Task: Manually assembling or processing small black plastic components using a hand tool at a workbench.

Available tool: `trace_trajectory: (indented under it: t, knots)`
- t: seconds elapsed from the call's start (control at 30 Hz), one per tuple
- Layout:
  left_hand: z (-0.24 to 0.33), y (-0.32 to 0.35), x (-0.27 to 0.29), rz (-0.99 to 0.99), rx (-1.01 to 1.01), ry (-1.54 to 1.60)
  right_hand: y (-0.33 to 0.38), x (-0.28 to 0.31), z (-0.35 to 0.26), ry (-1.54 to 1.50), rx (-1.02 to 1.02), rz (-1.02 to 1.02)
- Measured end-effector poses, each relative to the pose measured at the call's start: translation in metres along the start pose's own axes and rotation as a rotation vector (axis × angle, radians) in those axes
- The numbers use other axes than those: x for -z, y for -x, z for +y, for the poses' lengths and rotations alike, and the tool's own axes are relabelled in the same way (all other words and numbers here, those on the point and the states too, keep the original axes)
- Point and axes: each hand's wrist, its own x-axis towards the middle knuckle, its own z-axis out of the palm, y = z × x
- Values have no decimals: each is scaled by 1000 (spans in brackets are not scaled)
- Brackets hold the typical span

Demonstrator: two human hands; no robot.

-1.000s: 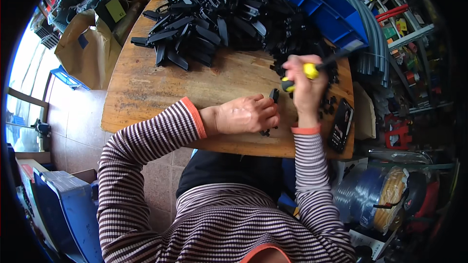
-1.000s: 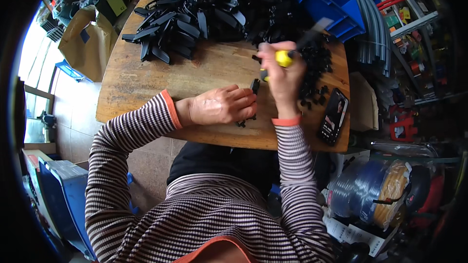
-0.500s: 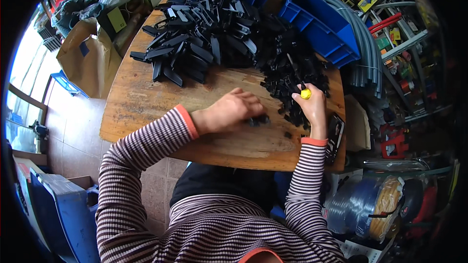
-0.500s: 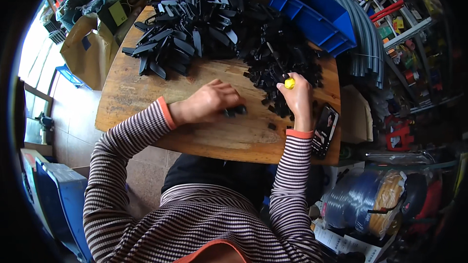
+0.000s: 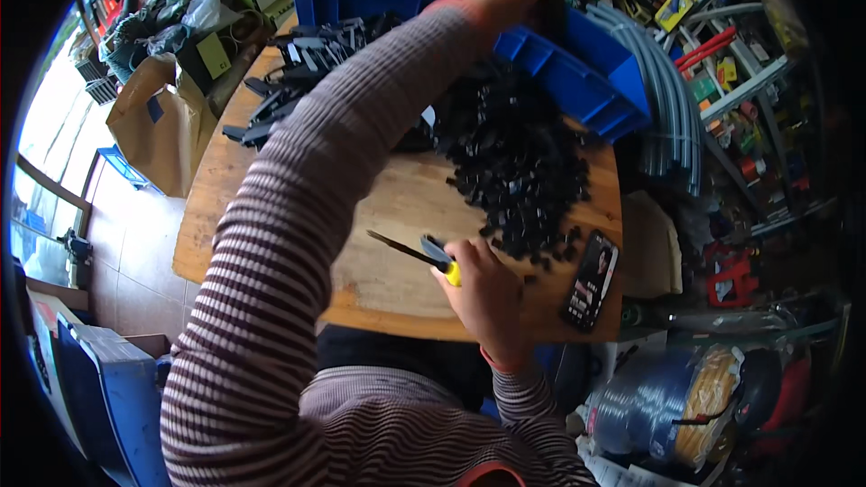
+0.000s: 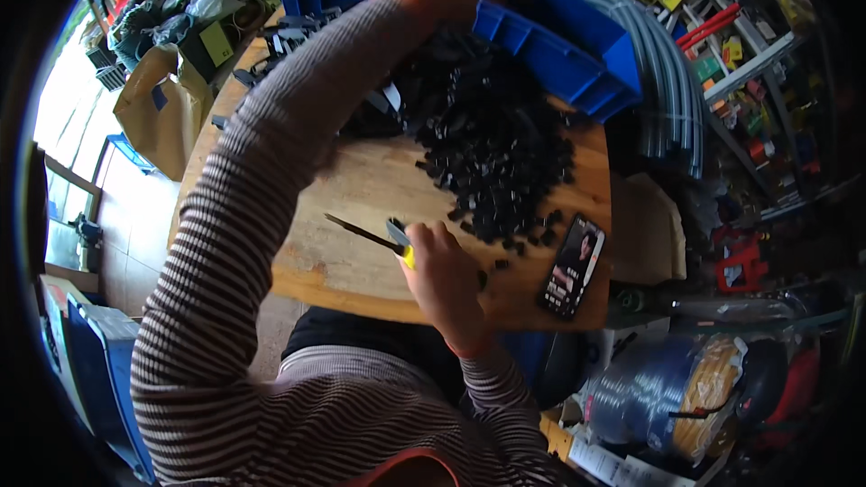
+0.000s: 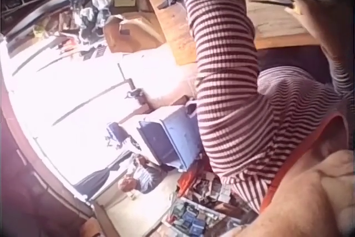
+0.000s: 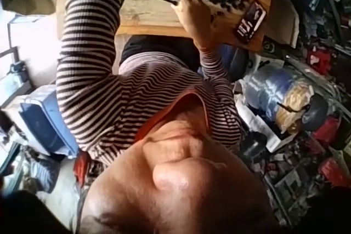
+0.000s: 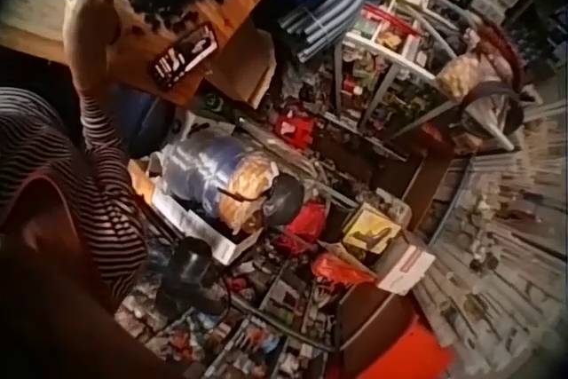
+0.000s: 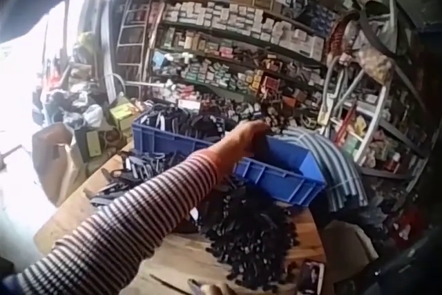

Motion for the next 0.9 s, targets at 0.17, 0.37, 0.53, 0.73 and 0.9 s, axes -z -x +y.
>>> trace_trajectory:
  t: [0.17, 0.37, 0.53, 0.73, 0.9]
  knots:
    - [-21, 7, -35, -136, -88, -445, 14, -24, 7, 102, 32, -22]
    - [4, 190, 1, -277, 25, -869, 32, 12, 46, -204, -65, 197]
    - [6, 282, -32, -472, 11, -787, 65, 16, 77, -108, -460, 251]
    - [-12, 303, -36, -721, -237, -962, 63, -12, 52, 16, -293, 167]
    - [-7, 303, -25, -772, -371, -950, 47, -9, 38, 86, -319, 2]
